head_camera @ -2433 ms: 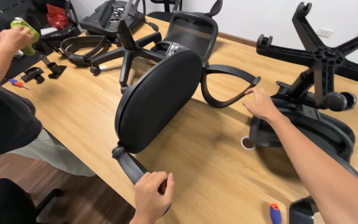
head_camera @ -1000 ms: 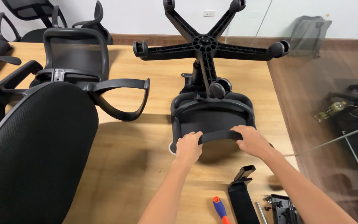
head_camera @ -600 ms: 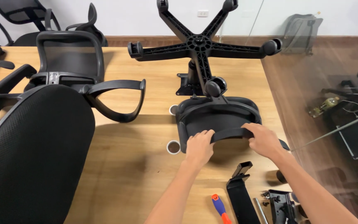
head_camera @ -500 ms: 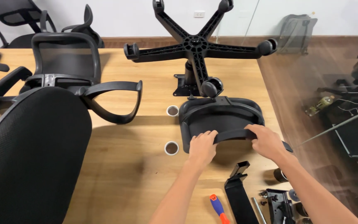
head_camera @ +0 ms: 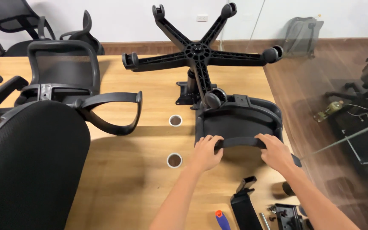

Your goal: The person attaches a black plastic bracket to the underside of an office chair seat using a screwdriver and screws. They then flip the chair upright and attach the five-star base with casters to the chair's central column.

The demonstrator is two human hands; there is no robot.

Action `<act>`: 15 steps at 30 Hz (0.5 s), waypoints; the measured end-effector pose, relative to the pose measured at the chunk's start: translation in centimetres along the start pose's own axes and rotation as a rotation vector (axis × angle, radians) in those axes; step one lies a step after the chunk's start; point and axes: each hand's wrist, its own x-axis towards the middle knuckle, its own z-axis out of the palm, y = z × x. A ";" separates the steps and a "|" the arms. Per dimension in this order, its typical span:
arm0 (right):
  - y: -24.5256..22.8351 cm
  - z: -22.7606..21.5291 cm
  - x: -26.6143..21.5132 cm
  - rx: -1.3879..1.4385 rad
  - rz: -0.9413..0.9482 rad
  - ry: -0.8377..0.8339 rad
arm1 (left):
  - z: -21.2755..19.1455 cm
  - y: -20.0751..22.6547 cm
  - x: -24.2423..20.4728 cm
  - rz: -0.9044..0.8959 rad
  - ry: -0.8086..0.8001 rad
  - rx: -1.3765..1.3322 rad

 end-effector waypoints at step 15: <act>-1.8 -2.4 21.9 1.355 0.465 -0.083 | -2.3 -6.4 18.6 -0.693 0.132 -1.314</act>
